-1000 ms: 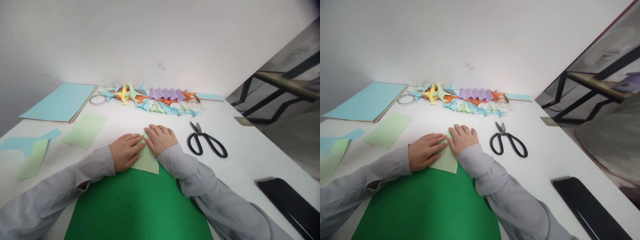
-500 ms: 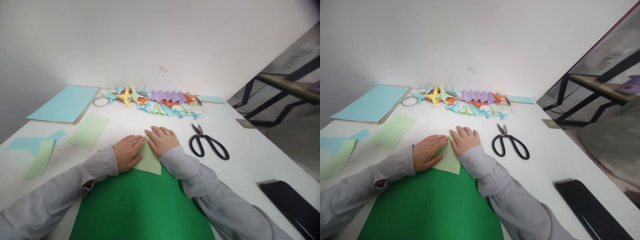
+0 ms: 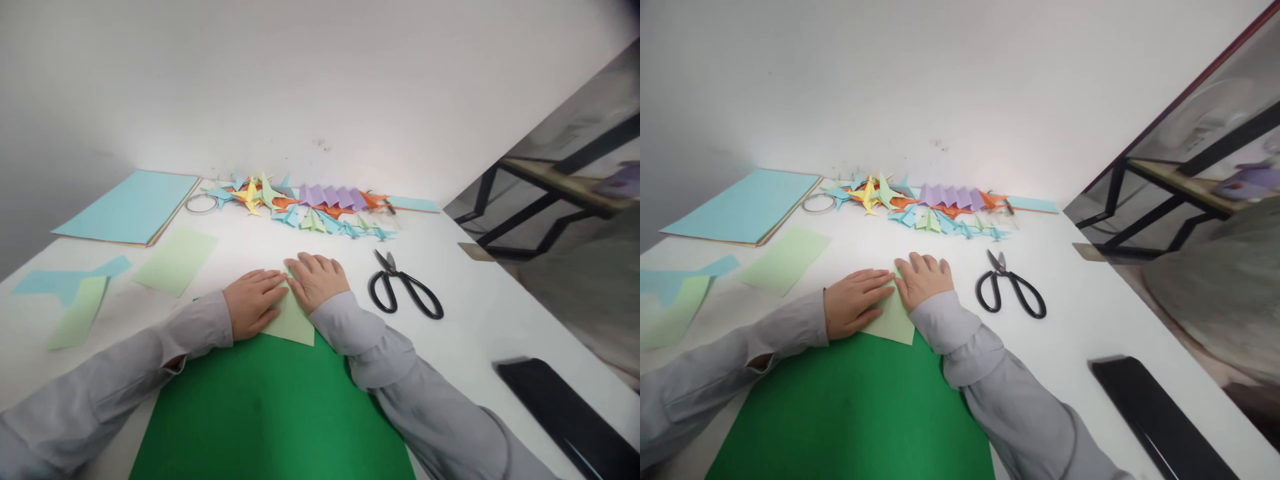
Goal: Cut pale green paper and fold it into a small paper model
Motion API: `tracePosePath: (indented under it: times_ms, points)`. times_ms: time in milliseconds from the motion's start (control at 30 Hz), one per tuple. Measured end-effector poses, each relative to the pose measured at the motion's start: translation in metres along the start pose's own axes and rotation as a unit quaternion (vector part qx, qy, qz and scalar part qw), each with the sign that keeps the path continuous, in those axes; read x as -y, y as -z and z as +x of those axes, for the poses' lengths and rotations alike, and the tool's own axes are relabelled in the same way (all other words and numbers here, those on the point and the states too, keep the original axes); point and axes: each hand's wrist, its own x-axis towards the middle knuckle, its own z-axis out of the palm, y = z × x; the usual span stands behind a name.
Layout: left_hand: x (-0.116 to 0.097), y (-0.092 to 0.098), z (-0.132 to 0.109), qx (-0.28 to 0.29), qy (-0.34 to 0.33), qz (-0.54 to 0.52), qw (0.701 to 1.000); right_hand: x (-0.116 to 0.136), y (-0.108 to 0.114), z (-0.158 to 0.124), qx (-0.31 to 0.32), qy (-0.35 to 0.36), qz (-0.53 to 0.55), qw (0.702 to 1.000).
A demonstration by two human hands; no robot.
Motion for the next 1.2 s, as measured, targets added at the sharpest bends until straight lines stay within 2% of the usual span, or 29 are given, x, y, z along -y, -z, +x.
tracePosePath:
  times_ms: [233, 367, 633, 967, 1200]
  points:
    - [0.000, -0.002, -0.001, -0.003, -0.002, 0.003, 1.000, -0.004, -0.009, 0.000, -0.036, 0.063, 0.029, 0.997]
    - [0.000, -0.003, -0.001, -0.010, 0.004, 0.003, 1.000, -0.008, -0.013, 0.001, -0.032, 0.083, 0.051, 0.995]
    - [-0.001, -0.004, -0.002, -0.008, 0.018, -0.018, 1.000, -0.011, -0.011, 0.000, -0.010, 0.073, 0.089, 0.993]
    - [0.000, -0.005, -0.002, -0.006, 0.019, -0.034, 0.999, -0.009, -0.008, 0.001, 0.012, 0.084, 0.039, 0.996]
    - [0.000, -0.005, -0.002, -0.011, 0.020, -0.040, 0.999, -0.005, -0.007, 0.001, 0.031, 0.064, 0.019, 0.997]
